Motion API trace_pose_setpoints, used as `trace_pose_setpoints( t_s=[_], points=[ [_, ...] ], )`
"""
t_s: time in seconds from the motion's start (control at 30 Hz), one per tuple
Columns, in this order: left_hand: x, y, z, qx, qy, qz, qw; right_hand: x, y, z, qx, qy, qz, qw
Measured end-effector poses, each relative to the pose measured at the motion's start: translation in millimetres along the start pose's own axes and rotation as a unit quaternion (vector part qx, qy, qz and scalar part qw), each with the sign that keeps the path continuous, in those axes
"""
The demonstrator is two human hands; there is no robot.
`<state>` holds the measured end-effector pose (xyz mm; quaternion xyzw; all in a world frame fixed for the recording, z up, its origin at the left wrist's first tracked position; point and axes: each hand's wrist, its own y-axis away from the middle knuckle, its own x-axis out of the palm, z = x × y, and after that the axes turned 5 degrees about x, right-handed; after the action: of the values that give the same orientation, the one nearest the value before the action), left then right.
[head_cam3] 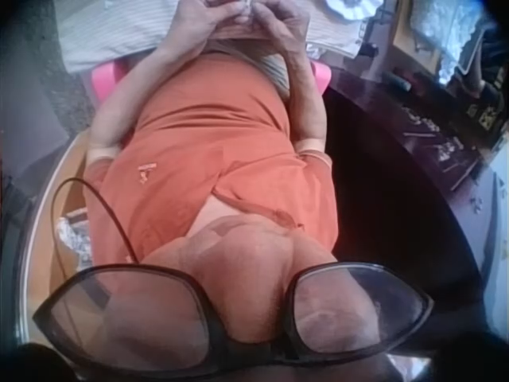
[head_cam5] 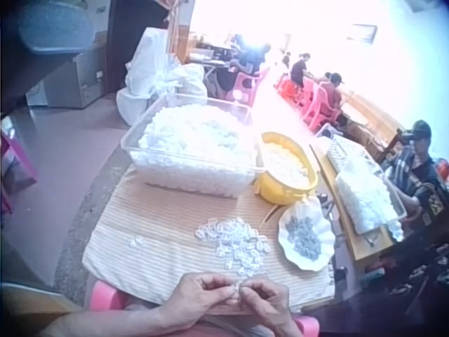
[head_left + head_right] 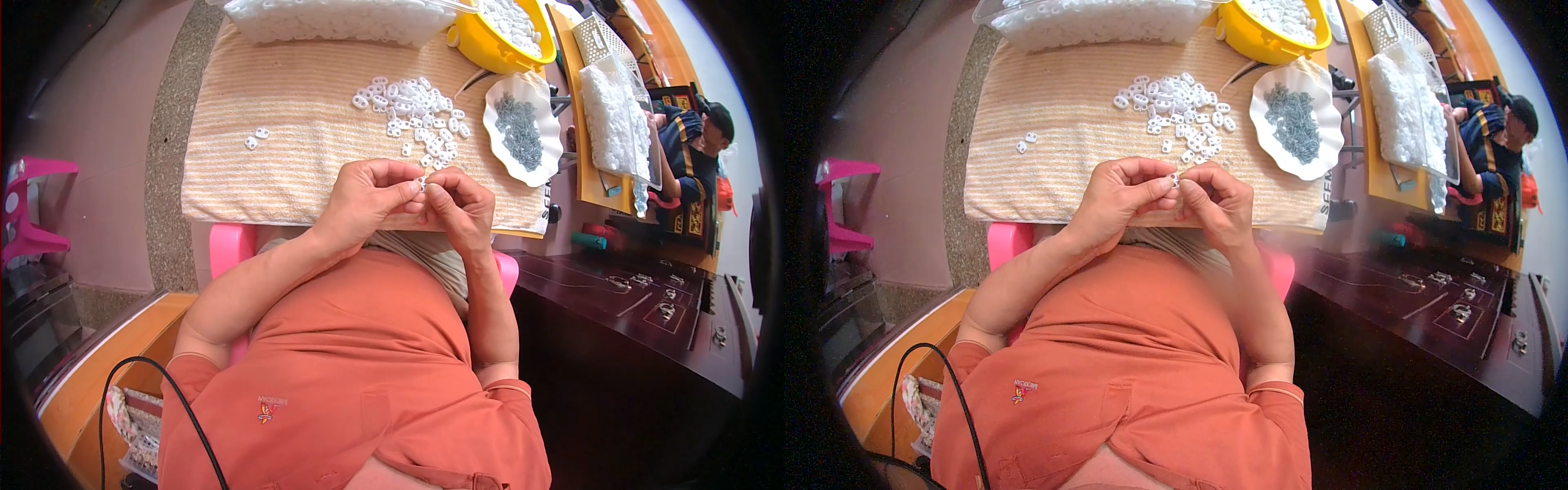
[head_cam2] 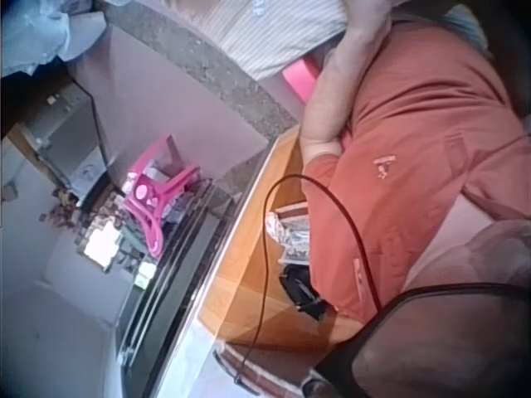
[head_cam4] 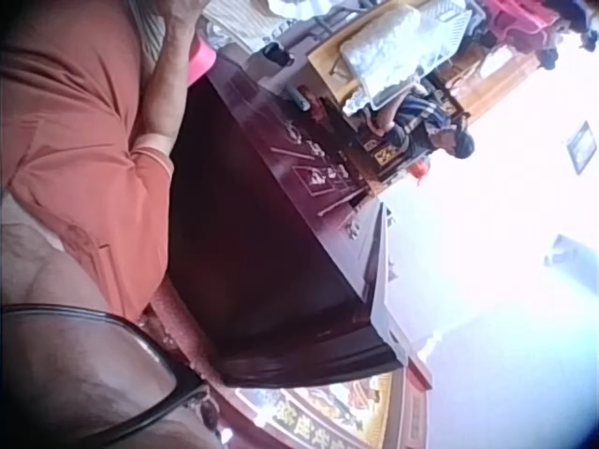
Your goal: Sort and inspect small white plastic hardware components at a workbench.
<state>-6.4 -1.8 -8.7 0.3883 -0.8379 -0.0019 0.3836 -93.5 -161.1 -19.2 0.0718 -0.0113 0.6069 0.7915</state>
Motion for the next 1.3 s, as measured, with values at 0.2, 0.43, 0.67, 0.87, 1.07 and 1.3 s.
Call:
trace_pose_setpoints(
  t_s=[0.2, 0.43, 0.67, 0.87, 1.07, 1.3],
  points=[
    [-1.1, -0.1, 3.6, 0.033, -0.05, -0.001, 0.998, -0.6, 0.1, -2.4, -0.015, 0.03, 0.005, 0.999],
    [0.0, 1.5, 5.4, 0.054, -0.091, 0.005, 0.994, 3.9, 1.6, 0.8, -0.013, 0.047, 0.002, 0.999],
    [-0.5, 0.6, 8.5, 0.062, -0.09, 0.003, 0.994, 4.6, 2.3, 6.7, 0.003, 0.056, 0.007, 0.998],
    [-0.6, 1.6, 7.3, 0.057, -0.071, 0.012, 0.996, 5.7, 3.4, 7.0, 0.029, 0.032, 0.011, 0.999],
    [0.9, 3.3, 6.9, 0.065, -0.089, 0.018, 0.994, 5.9, 2.9, 6.7, -0.002, 0.049, 0.028, 0.998],
    [1.4, 2.5, 5.5, 0.078, -0.097, 0.033, 0.992, 2.9, 3.5, 7.2, 0.032, 0.008, 0.032, 0.999]
  ],
)
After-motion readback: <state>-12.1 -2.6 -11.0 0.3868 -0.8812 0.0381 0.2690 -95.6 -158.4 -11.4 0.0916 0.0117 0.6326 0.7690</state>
